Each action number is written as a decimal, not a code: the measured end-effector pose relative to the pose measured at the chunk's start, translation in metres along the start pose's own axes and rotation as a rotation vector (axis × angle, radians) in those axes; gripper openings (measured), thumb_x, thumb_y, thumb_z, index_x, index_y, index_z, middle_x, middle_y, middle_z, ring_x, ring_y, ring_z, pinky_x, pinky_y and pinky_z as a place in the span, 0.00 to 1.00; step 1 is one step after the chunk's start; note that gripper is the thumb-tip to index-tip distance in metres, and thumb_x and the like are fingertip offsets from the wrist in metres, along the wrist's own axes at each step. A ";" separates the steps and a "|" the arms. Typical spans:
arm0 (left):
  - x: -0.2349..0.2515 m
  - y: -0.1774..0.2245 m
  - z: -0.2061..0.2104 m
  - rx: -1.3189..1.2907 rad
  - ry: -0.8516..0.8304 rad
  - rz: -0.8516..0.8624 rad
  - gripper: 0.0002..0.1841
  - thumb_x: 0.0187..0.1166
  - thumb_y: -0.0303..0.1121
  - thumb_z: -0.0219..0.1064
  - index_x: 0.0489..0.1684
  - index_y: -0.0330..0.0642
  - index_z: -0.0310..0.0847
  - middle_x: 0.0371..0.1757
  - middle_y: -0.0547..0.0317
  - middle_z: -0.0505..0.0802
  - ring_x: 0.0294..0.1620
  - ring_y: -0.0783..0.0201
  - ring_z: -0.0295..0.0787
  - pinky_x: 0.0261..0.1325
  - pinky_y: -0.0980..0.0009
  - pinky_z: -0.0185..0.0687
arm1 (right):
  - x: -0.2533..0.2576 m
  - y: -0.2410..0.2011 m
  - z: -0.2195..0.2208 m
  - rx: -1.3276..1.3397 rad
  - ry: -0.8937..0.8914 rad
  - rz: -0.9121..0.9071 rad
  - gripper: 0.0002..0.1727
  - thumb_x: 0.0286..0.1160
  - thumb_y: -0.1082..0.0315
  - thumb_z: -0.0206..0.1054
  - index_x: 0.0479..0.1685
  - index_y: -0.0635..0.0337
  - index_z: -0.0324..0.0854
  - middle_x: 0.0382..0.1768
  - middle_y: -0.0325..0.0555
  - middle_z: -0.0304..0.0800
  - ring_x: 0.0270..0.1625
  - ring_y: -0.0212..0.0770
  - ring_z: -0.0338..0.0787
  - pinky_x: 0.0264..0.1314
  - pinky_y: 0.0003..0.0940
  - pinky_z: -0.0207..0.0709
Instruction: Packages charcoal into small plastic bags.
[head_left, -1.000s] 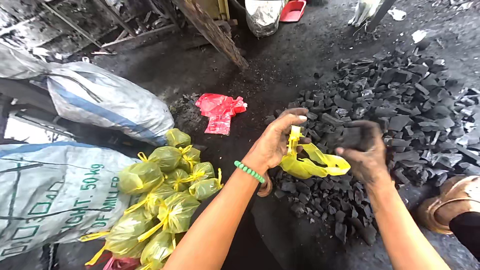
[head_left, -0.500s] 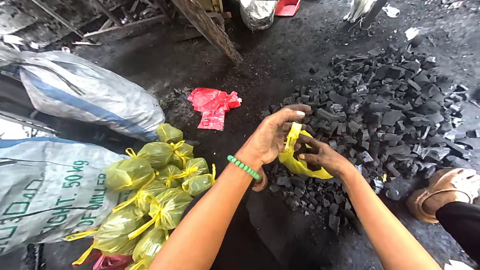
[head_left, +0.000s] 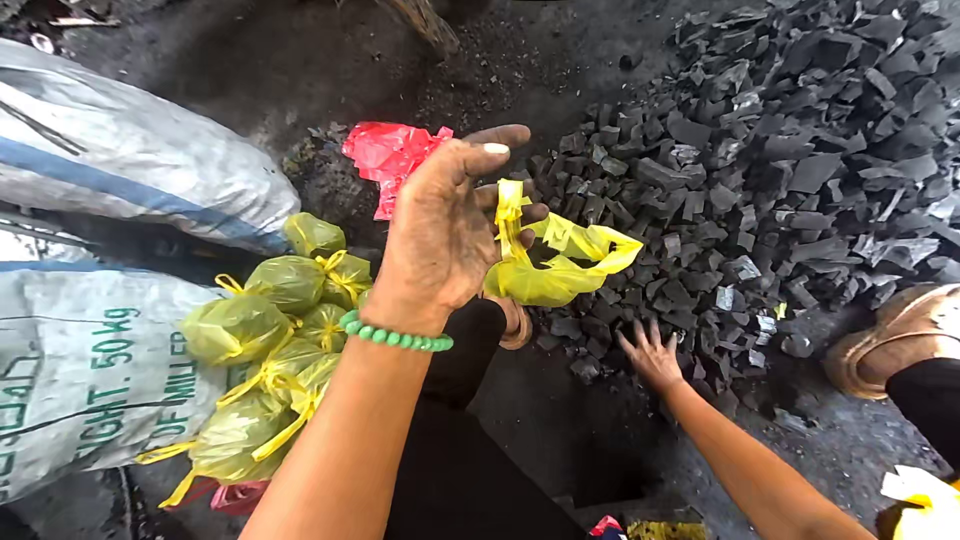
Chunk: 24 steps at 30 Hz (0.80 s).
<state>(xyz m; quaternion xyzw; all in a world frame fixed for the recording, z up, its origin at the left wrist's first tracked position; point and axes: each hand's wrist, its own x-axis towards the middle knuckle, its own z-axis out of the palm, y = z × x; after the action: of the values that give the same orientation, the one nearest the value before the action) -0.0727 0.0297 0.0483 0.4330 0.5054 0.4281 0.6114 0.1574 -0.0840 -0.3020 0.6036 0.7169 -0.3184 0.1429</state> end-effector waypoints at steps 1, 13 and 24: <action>0.000 0.000 -0.002 0.004 0.001 0.009 0.21 0.85 0.40 0.46 0.68 0.51 0.79 0.42 0.59 0.92 0.38 0.62 0.93 0.35 0.68 0.90 | -0.003 0.000 0.003 -0.032 -0.015 -0.019 0.46 0.69 0.79 0.73 0.91 0.42 0.63 0.91 0.69 0.50 0.92 0.78 0.44 0.75 0.90 0.50; 0.005 -0.007 0.006 0.069 -0.043 -0.032 0.21 0.82 0.39 0.48 0.70 0.51 0.75 0.42 0.62 0.91 0.36 0.67 0.90 0.35 0.71 0.86 | 0.003 0.060 -0.087 0.839 0.286 0.026 0.34 0.66 0.78 0.78 0.76 0.71 0.74 0.68 0.72 0.81 0.68 0.67 0.83 0.71 0.65 0.76; 0.007 -0.019 0.043 -0.053 -0.275 -0.189 0.19 0.87 0.40 0.47 0.69 0.49 0.76 0.42 0.58 0.90 0.36 0.65 0.89 0.35 0.71 0.84 | -0.053 -0.040 -0.230 0.774 0.636 -0.784 0.28 0.52 0.77 0.79 0.60 0.65 0.84 0.64 0.51 0.84 0.63 0.41 0.85 0.66 0.37 0.82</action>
<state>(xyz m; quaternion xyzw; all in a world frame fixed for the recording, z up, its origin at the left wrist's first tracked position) -0.0273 0.0270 0.0338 0.4218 0.4439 0.3185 0.7236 0.1724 0.0168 -0.0858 0.3694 0.7250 -0.3882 -0.4327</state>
